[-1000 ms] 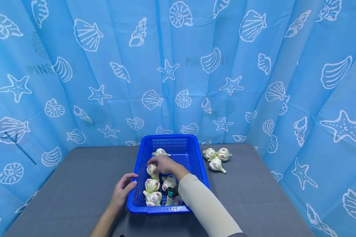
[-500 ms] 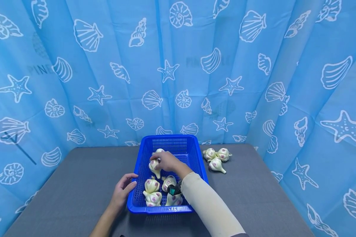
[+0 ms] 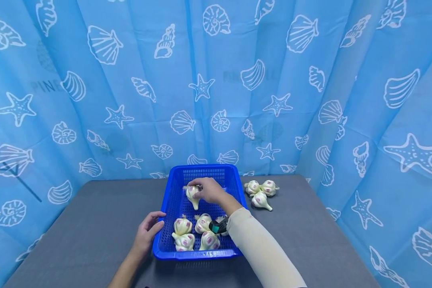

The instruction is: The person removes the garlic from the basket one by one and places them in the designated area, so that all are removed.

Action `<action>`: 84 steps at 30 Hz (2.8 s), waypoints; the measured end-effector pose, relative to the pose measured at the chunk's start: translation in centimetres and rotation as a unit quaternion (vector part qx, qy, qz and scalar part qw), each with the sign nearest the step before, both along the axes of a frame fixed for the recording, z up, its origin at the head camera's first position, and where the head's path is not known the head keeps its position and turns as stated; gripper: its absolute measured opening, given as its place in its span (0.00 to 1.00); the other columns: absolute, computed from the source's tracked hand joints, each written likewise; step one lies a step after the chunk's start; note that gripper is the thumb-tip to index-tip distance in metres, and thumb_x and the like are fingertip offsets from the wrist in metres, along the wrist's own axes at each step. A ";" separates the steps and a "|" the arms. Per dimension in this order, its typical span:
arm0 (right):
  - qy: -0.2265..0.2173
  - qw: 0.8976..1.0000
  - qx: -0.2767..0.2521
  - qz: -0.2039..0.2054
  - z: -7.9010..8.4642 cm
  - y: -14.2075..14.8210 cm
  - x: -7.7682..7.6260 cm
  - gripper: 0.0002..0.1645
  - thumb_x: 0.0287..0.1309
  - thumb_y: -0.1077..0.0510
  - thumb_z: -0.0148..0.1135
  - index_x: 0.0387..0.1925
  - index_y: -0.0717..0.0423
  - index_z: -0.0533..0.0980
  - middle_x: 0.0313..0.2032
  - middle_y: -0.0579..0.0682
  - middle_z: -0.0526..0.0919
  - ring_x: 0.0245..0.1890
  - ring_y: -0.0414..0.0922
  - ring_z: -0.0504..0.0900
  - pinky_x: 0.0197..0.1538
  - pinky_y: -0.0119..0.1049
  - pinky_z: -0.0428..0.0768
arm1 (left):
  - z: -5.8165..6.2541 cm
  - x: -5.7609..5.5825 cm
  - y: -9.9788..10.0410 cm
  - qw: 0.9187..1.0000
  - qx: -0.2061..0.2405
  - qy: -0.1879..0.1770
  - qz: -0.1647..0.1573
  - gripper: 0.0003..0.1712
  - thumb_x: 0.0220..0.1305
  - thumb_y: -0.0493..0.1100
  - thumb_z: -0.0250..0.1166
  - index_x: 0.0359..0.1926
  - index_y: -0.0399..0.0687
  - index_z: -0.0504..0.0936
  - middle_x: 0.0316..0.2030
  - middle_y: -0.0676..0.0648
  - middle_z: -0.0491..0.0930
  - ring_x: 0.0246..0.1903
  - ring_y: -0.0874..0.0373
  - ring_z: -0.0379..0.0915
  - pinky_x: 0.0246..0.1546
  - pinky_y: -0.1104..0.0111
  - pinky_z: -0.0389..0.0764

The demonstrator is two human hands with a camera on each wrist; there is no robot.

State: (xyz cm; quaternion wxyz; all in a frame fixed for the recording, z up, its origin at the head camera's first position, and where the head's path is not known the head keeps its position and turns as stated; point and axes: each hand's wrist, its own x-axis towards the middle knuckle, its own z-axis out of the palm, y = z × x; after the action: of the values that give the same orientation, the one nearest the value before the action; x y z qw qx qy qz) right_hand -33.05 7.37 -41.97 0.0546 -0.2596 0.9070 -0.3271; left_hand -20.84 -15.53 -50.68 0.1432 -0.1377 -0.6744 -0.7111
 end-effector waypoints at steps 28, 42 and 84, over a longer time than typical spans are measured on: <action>0.080 0.990 -0.090 -0.077 2.6 7.2 1.2 0.24 0.56 0.61 0.69 0.56 0.55 0.78 0.49 0.52 0.82 0.47 0.51 0.79 0.41 0.43 0.76 | 0.0 0.1 0.0 1.000 -0.007 -0.013 0.001 0.13 0.65 0.31 0.58 0.50 0.31 0.75 0.48 0.35 0.75 0.43 0.56 0.76 0.42 0.69 0.77; 0.142 0.969 -0.137 -0.151 3.5 12.0 2.2 0.26 0.54 0.62 0.69 0.56 0.58 0.76 0.53 0.59 0.80 0.50 0.57 0.79 0.33 0.39 0.77 | -0.1 0.1 0.1 1.000 -0.006 -0.011 0.001 0.13 0.65 0.31 0.58 0.50 0.32 0.75 0.49 0.35 0.76 0.45 0.55 0.75 0.44 0.69 0.76; 0.203 0.874 -0.162 -0.412 -4.5 21.9 2.9 0.26 0.52 0.66 0.70 0.53 0.65 0.75 0.48 0.63 0.80 0.48 0.57 0.77 0.44 0.45 0.69 | 0.1 0.0 0.1 1.000 0.003 -0.011 -0.005 0.13 0.66 0.30 0.58 0.50 0.30 0.74 0.48 0.36 0.75 0.44 0.56 0.76 0.43 0.69 0.77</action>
State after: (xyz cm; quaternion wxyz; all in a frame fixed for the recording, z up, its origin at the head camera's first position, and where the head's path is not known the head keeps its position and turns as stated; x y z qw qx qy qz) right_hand -30.17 29.27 -46.49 -0.3135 0.0711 0.8573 -0.4022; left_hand -20.83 -15.47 -50.60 0.1326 -0.1331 -0.6733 -0.7151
